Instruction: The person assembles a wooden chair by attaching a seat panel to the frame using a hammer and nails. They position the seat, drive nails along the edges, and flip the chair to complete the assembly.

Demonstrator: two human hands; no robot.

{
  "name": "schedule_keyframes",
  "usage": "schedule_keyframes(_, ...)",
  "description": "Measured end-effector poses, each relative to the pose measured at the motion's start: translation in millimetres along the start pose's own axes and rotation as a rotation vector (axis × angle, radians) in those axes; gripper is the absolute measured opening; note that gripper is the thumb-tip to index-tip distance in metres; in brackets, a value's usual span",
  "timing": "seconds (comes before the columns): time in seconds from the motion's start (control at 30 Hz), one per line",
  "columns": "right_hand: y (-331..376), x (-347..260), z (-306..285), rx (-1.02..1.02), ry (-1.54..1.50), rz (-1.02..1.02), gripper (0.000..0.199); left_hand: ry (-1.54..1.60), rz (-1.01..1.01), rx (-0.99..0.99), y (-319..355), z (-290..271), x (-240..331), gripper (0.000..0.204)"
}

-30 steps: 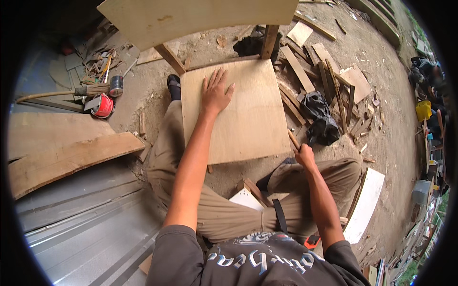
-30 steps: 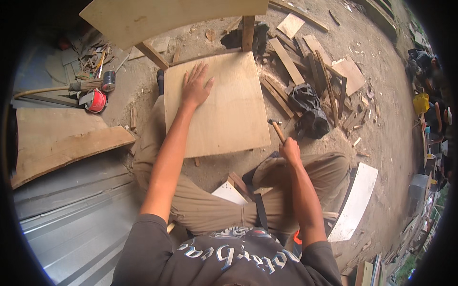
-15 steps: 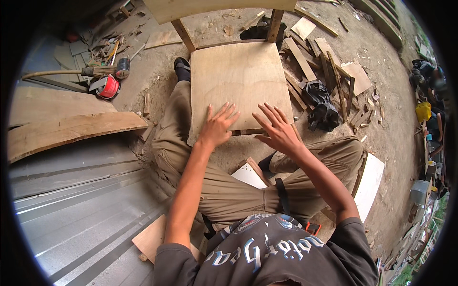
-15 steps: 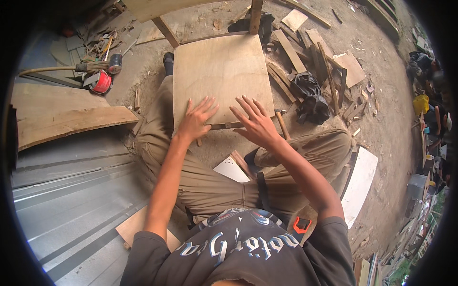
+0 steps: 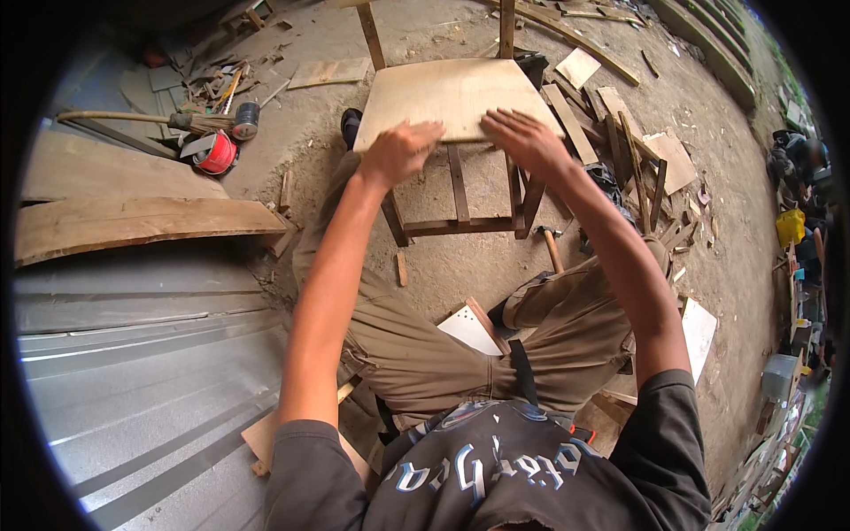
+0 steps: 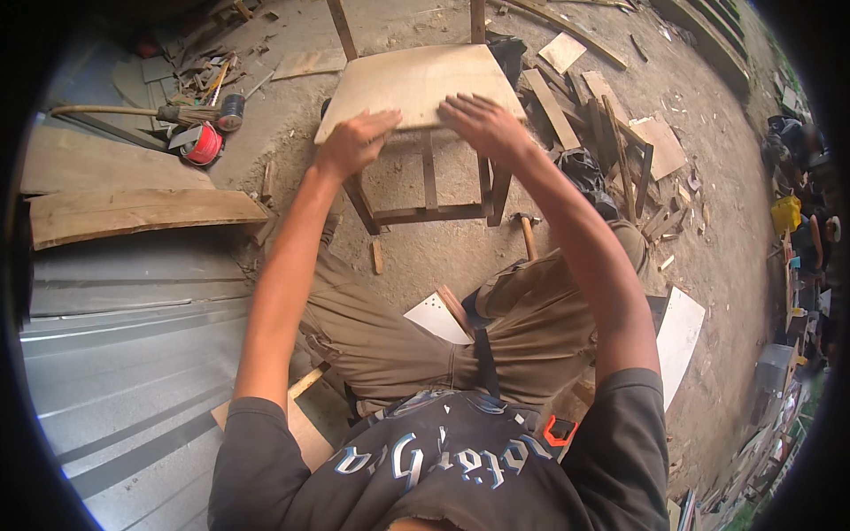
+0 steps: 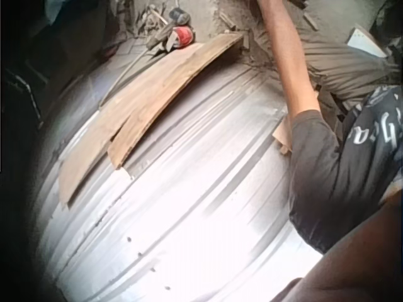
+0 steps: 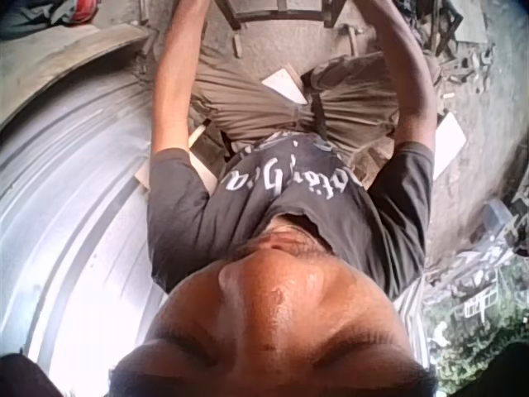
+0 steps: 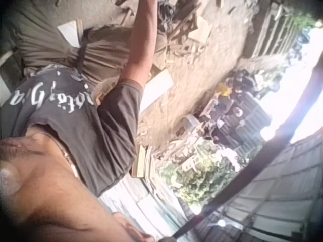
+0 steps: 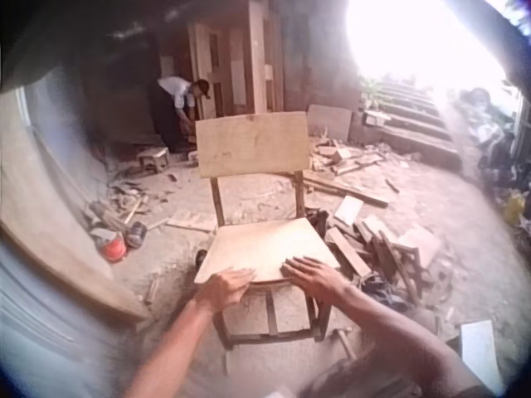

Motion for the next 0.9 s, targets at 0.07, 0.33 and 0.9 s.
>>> schedule_keyframes(0.07,-16.6,27.2,3.6,-0.032,-0.02,0.0,0.038,0.02,0.0,0.097,-18.4,3.8,-21.7,0.023)
schedule_keyframes(0.33,-36.9,76.9,-11.5,0.159,-0.049,0.08,0.029,0.0,-0.071,0.136,-66.2,5.0,-51.3,0.028)
schedule_keyframes(0.9,-91.3,156.8,7.6,0.038,-0.428,0.227,0.032,-0.146,-0.361,0.034,-126.6,-22.5,-92.1,0.032)
Point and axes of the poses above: each hand's wrist, its own y-axis away from the middle knuckle, its own z-axis out of the palm, x = y × z, the point moved 5 cm from there along -y, towards the middle knuckle, and after that the axes turned 14 degrees about -z, right-handed, at the moved point
